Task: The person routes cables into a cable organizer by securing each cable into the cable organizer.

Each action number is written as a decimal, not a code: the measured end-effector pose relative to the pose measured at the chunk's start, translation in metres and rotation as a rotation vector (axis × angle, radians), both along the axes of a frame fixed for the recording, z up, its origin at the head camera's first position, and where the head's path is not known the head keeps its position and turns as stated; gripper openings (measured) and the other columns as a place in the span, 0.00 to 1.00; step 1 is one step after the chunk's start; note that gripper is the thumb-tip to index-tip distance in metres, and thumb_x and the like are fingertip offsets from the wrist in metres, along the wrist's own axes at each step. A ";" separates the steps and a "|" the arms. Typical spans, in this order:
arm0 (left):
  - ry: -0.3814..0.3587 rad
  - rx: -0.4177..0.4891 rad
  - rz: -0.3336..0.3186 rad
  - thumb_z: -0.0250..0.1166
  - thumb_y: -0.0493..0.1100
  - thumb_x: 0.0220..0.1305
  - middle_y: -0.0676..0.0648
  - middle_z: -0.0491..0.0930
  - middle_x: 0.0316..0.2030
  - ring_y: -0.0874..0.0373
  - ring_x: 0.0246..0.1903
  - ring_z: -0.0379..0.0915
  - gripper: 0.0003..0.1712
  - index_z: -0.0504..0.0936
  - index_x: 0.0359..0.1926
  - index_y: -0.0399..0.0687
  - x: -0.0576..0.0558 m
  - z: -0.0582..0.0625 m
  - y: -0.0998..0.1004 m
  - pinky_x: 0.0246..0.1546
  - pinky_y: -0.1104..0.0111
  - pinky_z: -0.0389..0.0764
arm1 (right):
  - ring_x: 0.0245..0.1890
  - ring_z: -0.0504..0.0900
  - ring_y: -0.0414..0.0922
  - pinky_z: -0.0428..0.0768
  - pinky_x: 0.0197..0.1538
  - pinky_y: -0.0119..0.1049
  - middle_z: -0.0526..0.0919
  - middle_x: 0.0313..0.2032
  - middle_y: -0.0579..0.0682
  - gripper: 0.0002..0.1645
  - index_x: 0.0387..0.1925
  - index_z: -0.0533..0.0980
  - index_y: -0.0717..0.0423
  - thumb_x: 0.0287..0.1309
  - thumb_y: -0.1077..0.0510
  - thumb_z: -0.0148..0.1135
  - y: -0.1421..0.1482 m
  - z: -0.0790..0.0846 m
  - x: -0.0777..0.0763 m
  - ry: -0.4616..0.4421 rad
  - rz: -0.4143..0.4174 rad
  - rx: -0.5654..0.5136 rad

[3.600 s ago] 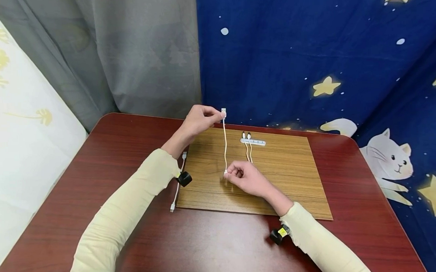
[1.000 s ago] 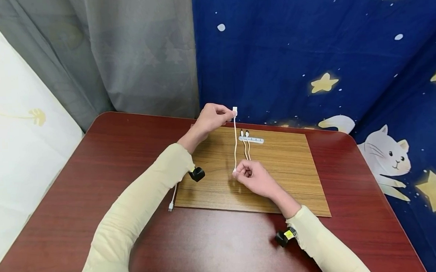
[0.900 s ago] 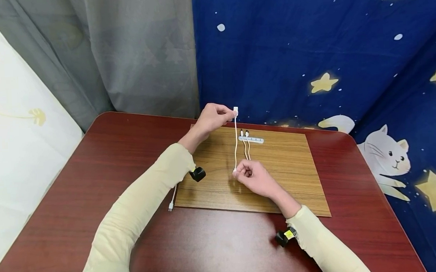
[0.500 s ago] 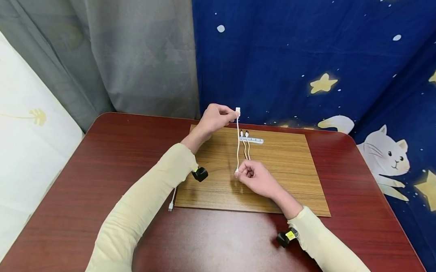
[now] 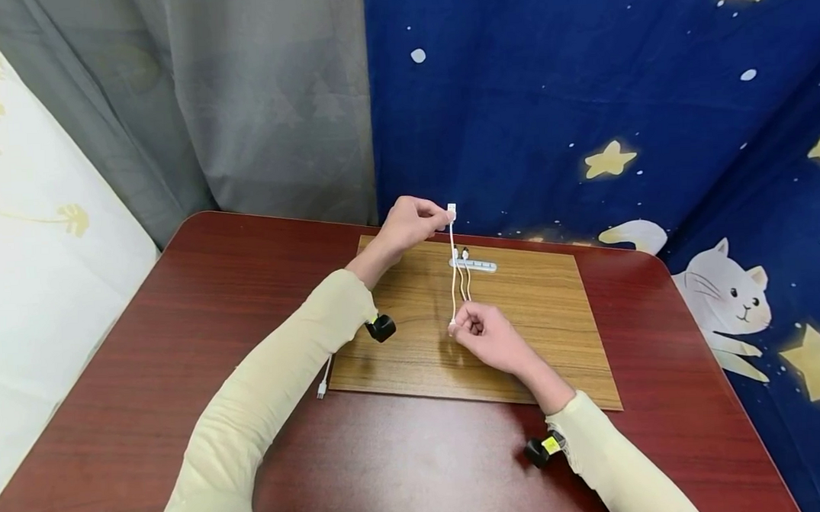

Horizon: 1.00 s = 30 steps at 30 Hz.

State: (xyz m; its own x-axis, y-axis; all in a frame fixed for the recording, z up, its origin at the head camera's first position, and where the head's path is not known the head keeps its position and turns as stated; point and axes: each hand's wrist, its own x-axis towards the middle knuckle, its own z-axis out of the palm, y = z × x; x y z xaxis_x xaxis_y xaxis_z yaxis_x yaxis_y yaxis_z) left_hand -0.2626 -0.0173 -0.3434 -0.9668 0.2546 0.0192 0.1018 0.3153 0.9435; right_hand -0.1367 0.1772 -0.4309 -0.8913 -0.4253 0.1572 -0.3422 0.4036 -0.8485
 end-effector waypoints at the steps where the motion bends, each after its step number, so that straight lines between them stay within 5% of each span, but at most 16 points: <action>1: 0.001 -0.006 0.001 0.69 0.46 0.69 0.46 0.83 0.39 0.50 0.39 0.78 0.12 0.90 0.40 0.40 0.000 0.000 0.001 0.37 0.65 0.76 | 0.23 0.71 0.41 0.68 0.27 0.31 0.75 0.23 0.45 0.09 0.28 0.76 0.54 0.61 0.69 0.64 0.000 0.000 0.000 -0.001 -0.001 0.000; 30: -0.013 -0.069 0.013 0.69 0.49 0.69 0.48 0.83 0.37 0.53 0.36 0.74 0.14 0.90 0.42 0.42 -0.004 -0.005 0.014 0.35 0.66 0.73 | 0.23 0.71 0.40 0.69 0.27 0.30 0.75 0.23 0.44 0.07 0.29 0.78 0.55 0.62 0.67 0.65 0.011 -0.002 0.002 -0.025 -0.039 0.032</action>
State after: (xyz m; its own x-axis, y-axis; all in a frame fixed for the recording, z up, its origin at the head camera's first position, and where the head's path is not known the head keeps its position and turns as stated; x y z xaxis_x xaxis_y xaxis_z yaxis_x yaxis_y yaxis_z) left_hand -0.2667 -0.0032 -0.3483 -0.9702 0.2422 -0.0109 0.0847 0.3808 0.9208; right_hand -0.1345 0.1877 -0.4326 -0.9107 -0.3949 0.1213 -0.3045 0.4431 -0.8432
